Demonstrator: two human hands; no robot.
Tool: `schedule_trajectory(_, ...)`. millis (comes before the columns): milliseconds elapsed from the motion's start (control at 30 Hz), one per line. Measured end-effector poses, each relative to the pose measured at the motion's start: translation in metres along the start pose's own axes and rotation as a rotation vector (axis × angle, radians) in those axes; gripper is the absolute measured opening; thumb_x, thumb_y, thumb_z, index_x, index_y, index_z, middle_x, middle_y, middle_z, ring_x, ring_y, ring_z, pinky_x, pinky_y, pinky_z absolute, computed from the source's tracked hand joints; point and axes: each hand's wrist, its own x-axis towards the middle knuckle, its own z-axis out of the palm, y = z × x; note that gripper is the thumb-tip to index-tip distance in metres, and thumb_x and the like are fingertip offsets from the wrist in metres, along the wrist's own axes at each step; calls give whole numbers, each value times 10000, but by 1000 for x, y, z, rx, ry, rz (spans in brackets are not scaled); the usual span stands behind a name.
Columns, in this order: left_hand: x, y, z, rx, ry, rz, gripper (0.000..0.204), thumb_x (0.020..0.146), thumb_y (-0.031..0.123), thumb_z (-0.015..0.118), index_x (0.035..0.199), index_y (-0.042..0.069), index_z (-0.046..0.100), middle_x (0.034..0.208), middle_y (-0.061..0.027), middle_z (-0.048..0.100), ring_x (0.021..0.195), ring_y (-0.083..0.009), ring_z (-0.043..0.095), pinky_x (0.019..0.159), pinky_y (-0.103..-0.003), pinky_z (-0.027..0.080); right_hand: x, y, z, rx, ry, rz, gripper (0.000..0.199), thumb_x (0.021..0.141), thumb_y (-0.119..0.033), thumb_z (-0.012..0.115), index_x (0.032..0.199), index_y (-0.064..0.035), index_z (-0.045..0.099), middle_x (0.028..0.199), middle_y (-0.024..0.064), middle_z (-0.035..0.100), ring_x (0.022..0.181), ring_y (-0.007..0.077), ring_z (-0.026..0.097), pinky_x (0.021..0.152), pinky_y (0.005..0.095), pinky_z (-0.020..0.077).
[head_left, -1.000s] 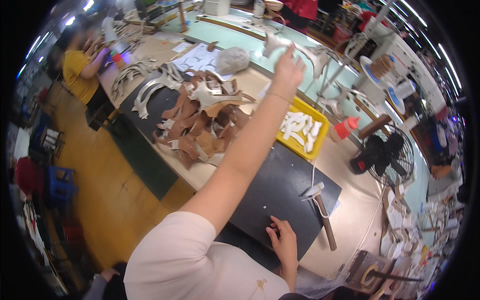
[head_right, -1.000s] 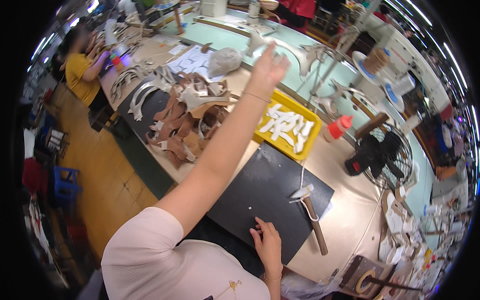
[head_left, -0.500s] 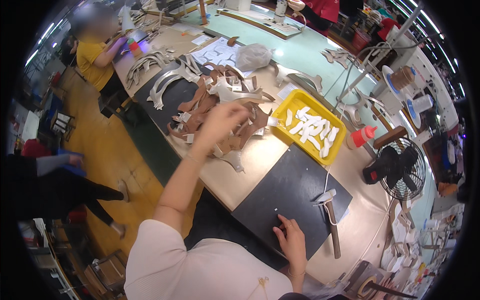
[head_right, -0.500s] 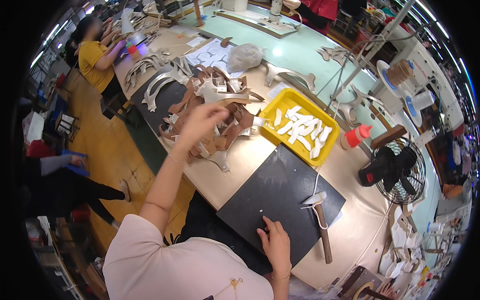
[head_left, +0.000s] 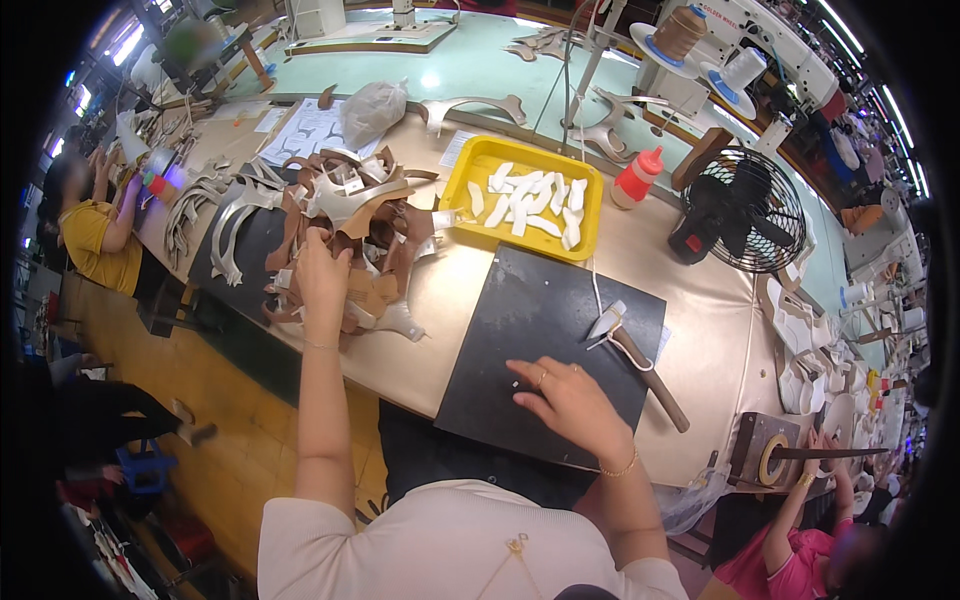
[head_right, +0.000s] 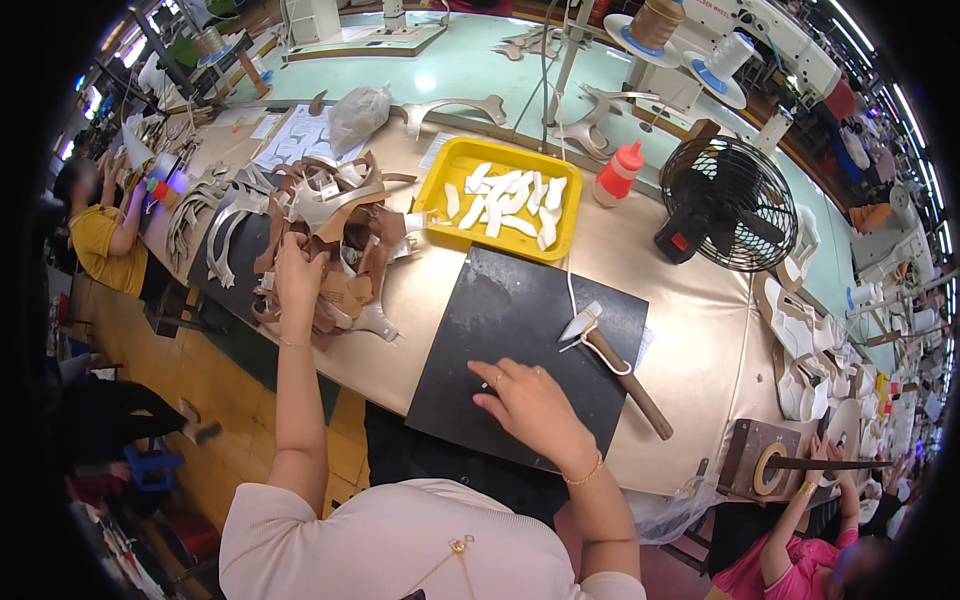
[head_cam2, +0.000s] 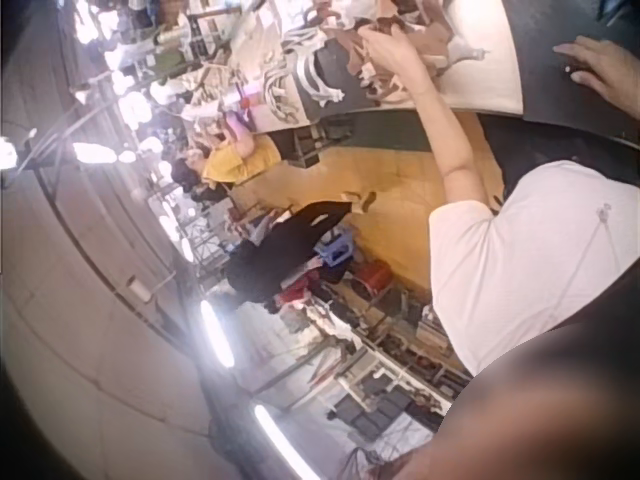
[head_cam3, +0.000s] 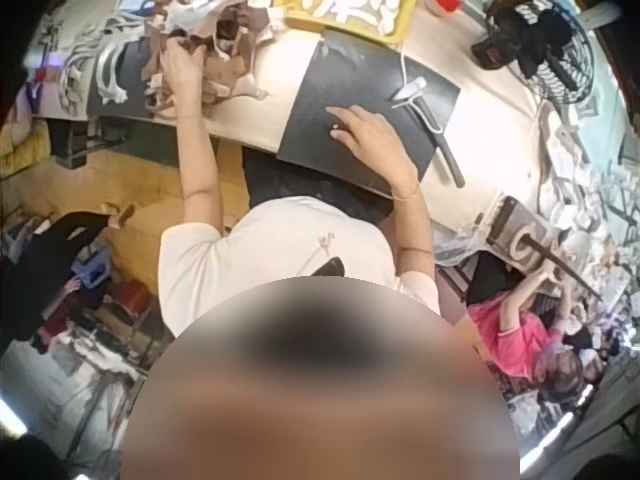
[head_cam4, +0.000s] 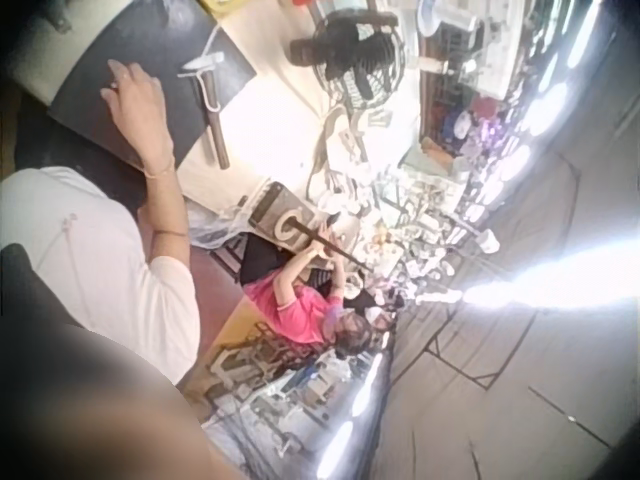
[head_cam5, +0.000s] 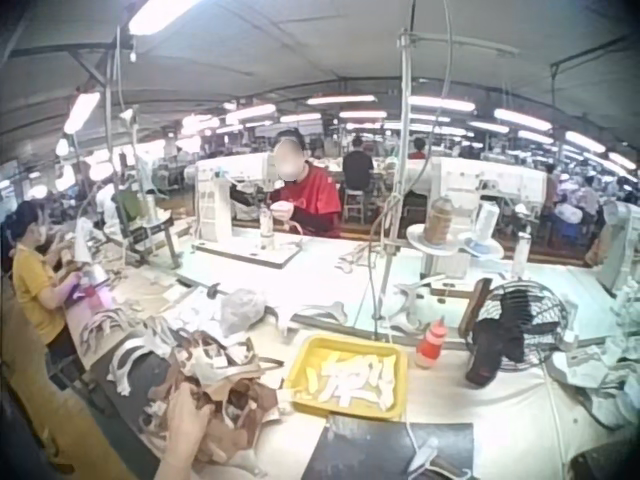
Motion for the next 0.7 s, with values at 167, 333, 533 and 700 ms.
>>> schedule_trajectory(167,2,-2,-1,2,40,62,424,716,111,859,1038,21,597,821,-131,656,788,-300,663,726,-417,521,48,-2,-14,29,7,-59,381,939,-233,654,1288,-86,616,1020,123,636,900,331,625,825,405,489)
schedule_trajectory(333,8,-9,-6,-97,-54,-11,423,702,117,853,1019,10,593,832,-133,623,825,-310,631,748,-425,500,109,-15,17,135,-52,-189,326,926,-195,663,1220,-55,646,1083,145,632,987,352,621,865,429,500)
schedule_trajectory(533,12,-16,-29,-345,-214,-128,254,908,160,694,1111,34,607,813,-66,642,676,-156,628,611,-299,510,182,-34,85,192,45,-243,293,922,-163,659,1177,-19,656,1043,164,657,945,335,661,839,414,532)
schedule_trajectory(700,21,-14,-49,-530,-478,-229,258,1013,130,498,1241,33,569,852,-82,650,618,-129,630,576,-295,512,232,-54,128,649,87,54,374,926,-202,688,1210,24,599,799,145,701,776,247,723,685,350,560)
